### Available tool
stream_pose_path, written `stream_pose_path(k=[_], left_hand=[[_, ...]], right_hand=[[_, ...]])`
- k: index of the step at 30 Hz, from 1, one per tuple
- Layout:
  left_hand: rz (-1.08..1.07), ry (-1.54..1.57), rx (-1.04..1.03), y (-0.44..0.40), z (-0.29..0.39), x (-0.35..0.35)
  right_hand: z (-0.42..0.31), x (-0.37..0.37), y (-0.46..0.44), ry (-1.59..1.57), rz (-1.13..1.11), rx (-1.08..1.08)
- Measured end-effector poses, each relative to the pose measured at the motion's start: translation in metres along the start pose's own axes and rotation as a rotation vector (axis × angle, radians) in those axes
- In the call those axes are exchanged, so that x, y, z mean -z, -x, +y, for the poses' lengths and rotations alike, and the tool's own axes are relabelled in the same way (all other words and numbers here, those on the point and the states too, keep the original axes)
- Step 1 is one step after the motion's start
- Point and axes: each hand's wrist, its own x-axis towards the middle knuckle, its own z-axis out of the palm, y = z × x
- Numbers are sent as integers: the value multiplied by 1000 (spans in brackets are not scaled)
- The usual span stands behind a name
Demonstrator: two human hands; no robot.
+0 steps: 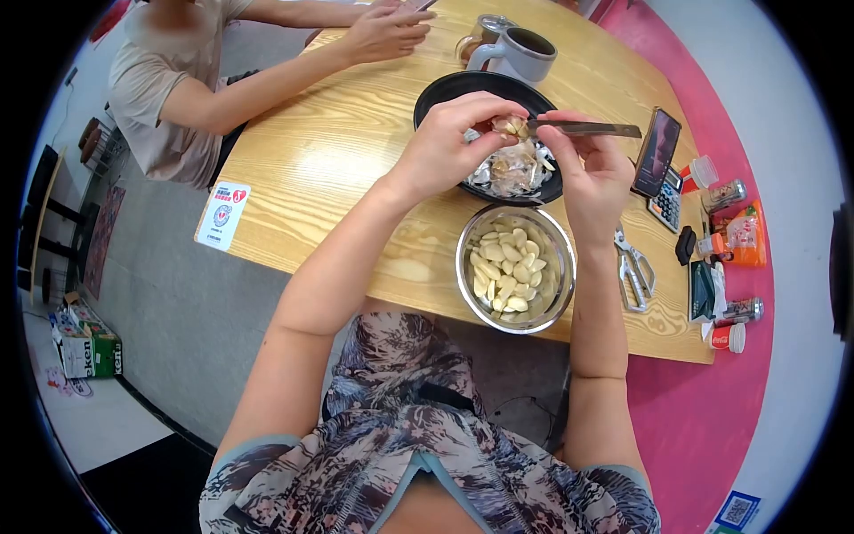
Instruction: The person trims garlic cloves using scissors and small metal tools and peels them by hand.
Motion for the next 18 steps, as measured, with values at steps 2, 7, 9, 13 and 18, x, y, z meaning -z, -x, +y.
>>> stream_pose_path(k=[2, 7, 9, 13, 18], left_hand=[[-8, -20, -22, 1, -1, 0], [52, 81, -20, 1, 0, -6], [24, 99, 30, 1, 1, -3], [60, 257, 104, -1, 3, 3], [88, 283, 143, -2, 1, -1]], right_hand=[[2, 0, 0, -10, 30, -52], [13, 5, -7, -91, 106, -117], [20, 9, -9, -131, 126, -137], [45, 18, -9, -23, 81, -150], [35, 18, -6, 202, -41, -164]])
